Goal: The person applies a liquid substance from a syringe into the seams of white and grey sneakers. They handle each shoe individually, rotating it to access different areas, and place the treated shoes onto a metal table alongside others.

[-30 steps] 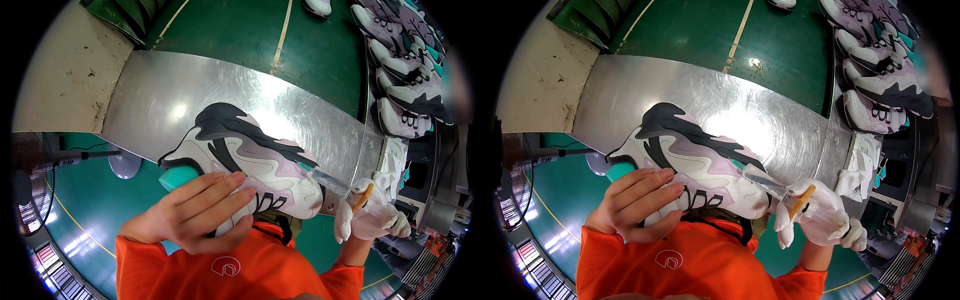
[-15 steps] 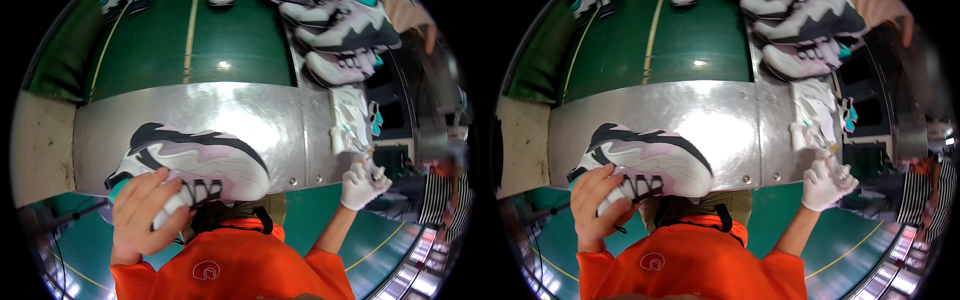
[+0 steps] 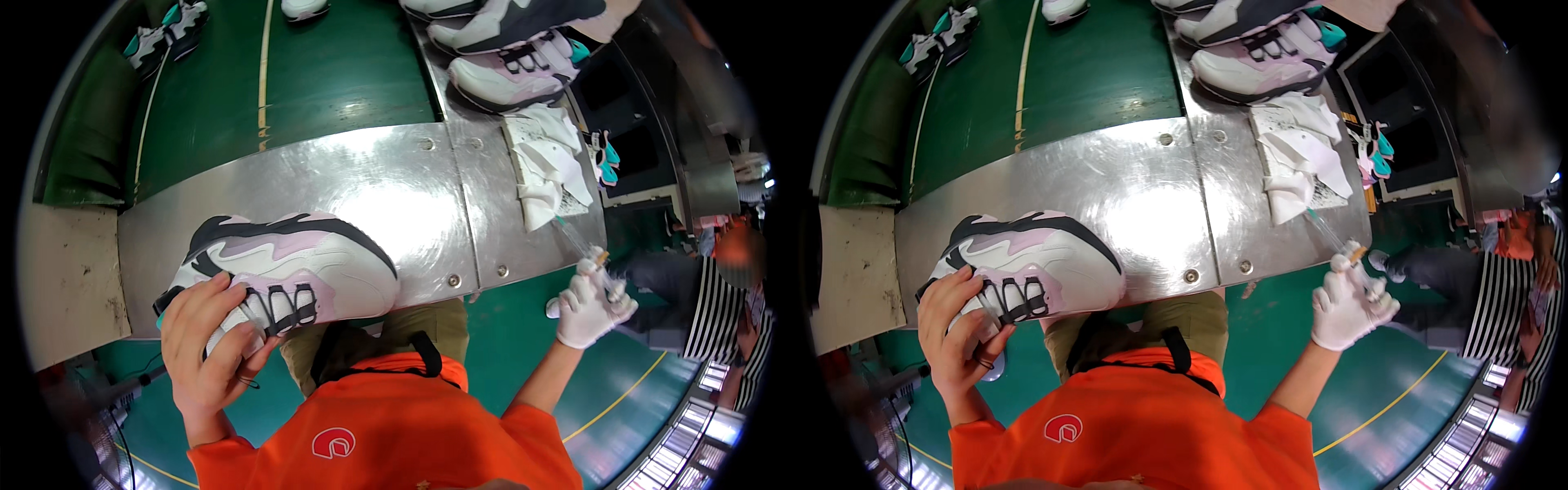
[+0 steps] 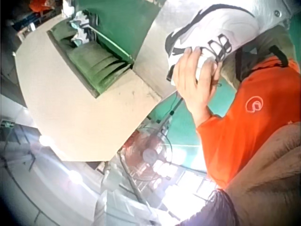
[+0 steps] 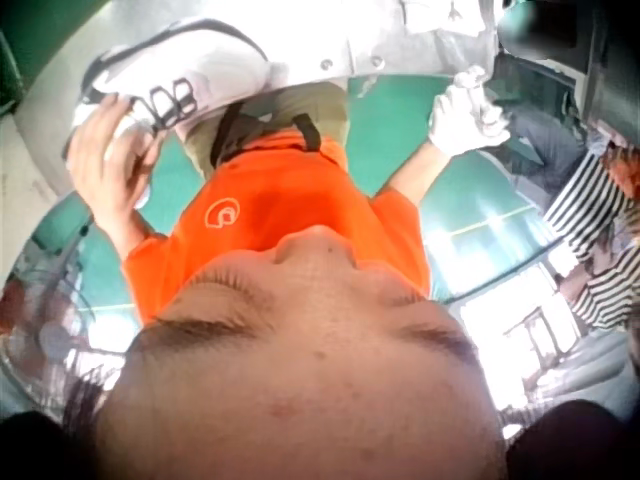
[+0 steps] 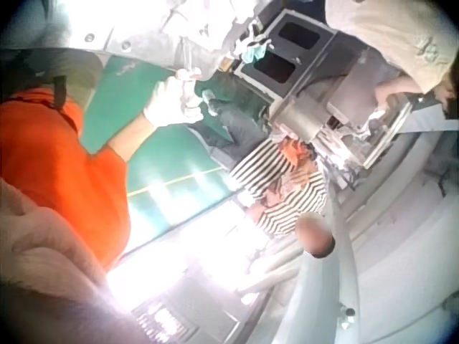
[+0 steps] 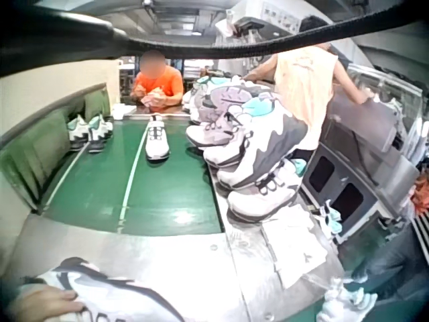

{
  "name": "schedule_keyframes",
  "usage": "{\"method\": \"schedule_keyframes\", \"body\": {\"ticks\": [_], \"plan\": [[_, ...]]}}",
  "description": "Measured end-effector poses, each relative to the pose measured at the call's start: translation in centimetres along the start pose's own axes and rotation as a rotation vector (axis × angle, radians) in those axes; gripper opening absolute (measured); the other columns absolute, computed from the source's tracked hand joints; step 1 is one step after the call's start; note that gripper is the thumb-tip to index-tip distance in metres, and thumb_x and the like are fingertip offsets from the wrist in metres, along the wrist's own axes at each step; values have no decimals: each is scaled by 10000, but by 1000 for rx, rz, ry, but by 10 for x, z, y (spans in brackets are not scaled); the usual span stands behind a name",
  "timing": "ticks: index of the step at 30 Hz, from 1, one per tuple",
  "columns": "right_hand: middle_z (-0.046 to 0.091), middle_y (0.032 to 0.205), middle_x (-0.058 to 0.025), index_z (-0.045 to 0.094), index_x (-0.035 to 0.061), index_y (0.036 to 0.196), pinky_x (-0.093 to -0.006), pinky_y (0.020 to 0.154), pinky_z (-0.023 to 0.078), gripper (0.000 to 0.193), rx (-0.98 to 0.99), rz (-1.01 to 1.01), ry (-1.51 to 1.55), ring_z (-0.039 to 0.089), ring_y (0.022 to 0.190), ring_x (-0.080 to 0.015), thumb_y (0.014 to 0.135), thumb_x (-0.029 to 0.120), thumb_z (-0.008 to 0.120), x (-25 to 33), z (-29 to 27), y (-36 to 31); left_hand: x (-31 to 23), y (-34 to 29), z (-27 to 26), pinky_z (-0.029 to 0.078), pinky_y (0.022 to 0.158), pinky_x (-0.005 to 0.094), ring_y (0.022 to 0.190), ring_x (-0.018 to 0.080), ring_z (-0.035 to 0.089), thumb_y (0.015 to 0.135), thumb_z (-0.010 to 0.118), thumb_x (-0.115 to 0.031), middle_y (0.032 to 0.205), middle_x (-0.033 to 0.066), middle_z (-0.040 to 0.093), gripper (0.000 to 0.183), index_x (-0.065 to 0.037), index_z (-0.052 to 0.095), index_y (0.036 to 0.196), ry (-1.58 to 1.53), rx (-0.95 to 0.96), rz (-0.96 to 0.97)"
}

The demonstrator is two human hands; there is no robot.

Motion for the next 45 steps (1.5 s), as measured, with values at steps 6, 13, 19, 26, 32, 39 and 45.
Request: {"method": "schedule_keyframes", "body": {"ticks": [6, 13, 19, 26, 32, 39, 45], "plan": [[518, 1157, -206, 428, -50, 1347, -326, 555, 468, 676, -286, 46, -961, 550, 624, -220, 765, 217, 644, -32, 70, 21, 5, -16, 3, 487, 915, 505, 1075, 369, 638, 708, 849, -357, 1174, 161, 643, 672, -137, 471, 1217, 43, -72, -66], [589, 1096, -111, 457, 11, 1397, -213, 701, 454, 608, -202, 323, -1568, 568, 839, -122, 801, 17, 576, -52, 95, 33, 6, -16, -3, 510, 838, 404, 1041, 317, 657, 749, 768, -291, 1078, 120, 699, 319, -108, 621, 965, 70, -47, -143], [629, 1000, -217, 385, -62, 1406, -311, 719, 530, 756, 63, 542, -1134, 645, 827, -241, 748, 117, 711, -66, 113, 62, 10, -27, 1, 510, 816, 358, 1049, 290, 662, 757, 684, -134, 1052, 100, 715, 152, -124, 642, 903, 89, -71, -118], [599, 947, -362, 341, -112, 1369, -445, 689, 569, 887, 363, 864, -364, 667, 746, -397, 732, 329, 772, -124, 108, 100, 11, -24, 2, 505, 817, 345, 1022, 283, 675, 767, 666, -137, 1041, 109, 722, 119, -139, 651, 885, 89, -87, -132], [616, 851, -222, 352, -71, 1344, -404, 571, 526, 876, 332, 906, -435, 605, 609, -295, 764, 494, 686, -162, 136, 108, 17, -28, 6, 498, 826, 333, 998, 275, 685, 780, 649, -134, 1032, 110, 726, 114, -144, 653, 894, 122, -147, -58], [616, 782, -276, 363, -65, 1334, -445, 512, 529, 1055, 330, 953, -438, 618, 575, -374, 616, 613, 735, -162, 131, 109, 16, -26, 2, 495, 848, 332, 998, 273, 685, 792, 621, -129, 1056, 108, 721, 157, -144, 667, 941, 93, -102, -82], [612, 763, -287, 370, -70, 1324, -450, 492, 528, 1063, 282, 989, -464, 620, 569, -388, 592, 599, 754, -164, 129, 107, 16, -30, 1, 491, 875, 338, 1010, 276, 681, 785, 614, -129, 1070, 112, 717, 181, -139, 671, 957, 70, -104, -99]]}}
Point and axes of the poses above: each hand's wrist, its own y-axis towards the middle knuckle, its own z-axis out of the palm, x = y × z, the point moved 2 cm from there along y, towards the middle knuckle
